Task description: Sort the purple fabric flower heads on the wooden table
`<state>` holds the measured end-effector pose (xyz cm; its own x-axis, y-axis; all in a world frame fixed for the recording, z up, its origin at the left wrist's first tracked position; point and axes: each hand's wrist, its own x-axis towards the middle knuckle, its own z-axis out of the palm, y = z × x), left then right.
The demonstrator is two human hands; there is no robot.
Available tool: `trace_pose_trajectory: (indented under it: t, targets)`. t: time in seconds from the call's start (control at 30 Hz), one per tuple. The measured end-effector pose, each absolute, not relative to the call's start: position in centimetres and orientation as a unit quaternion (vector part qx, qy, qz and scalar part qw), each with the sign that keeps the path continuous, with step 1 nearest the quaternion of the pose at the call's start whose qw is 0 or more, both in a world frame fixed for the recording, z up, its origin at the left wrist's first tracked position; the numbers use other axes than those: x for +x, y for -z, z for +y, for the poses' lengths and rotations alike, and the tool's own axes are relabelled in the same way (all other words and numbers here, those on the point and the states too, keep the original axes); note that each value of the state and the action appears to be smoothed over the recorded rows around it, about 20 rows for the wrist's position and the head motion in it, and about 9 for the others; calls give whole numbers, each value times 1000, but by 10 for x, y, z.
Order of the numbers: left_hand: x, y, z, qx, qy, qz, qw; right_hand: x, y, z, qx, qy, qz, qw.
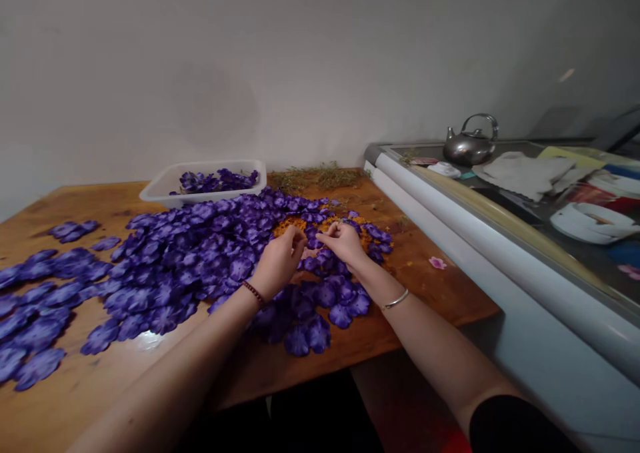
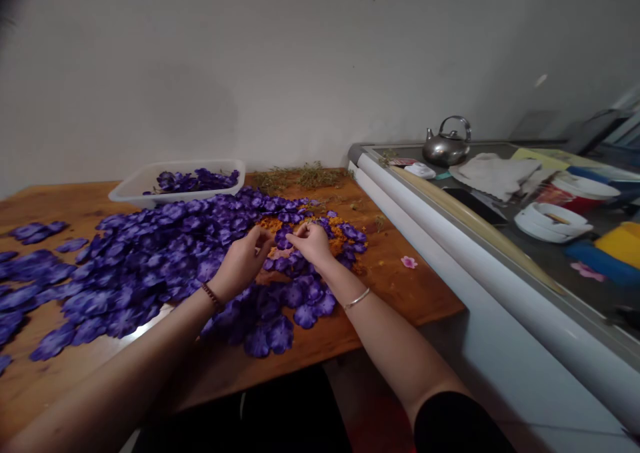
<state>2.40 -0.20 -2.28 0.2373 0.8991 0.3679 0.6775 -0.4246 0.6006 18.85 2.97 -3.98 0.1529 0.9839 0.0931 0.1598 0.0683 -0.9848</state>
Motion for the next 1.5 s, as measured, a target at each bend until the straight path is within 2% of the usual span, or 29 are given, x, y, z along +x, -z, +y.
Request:
trace_pose_trajectory:
  t: [0.2, 0.37, 0.53, 1.07, 1.27, 1.5]
  targets:
    - [22, 15, -15, 732, -378, 513, 241, 182, 34, 21, -496, -503, -502, 498]
    - [23, 19, -13, 668, -412, 527, 325, 181, 31, 20, -482, -538, -487, 490]
    - [25, 22, -13, 646, -442, 545, 300, 181, 33, 20, -473, -536, -494, 495]
    - [25, 20, -18, 694, -391, 565, 214, 178, 34, 14, -443, -432, -605, 501]
    - [24, 26, -20, 738, -401, 526, 132, 179, 33, 14, -461, -420, -605, 496]
    - [27, 21, -22, 692, -435, 555, 156, 177, 29, 9, -444, -432, -612, 492]
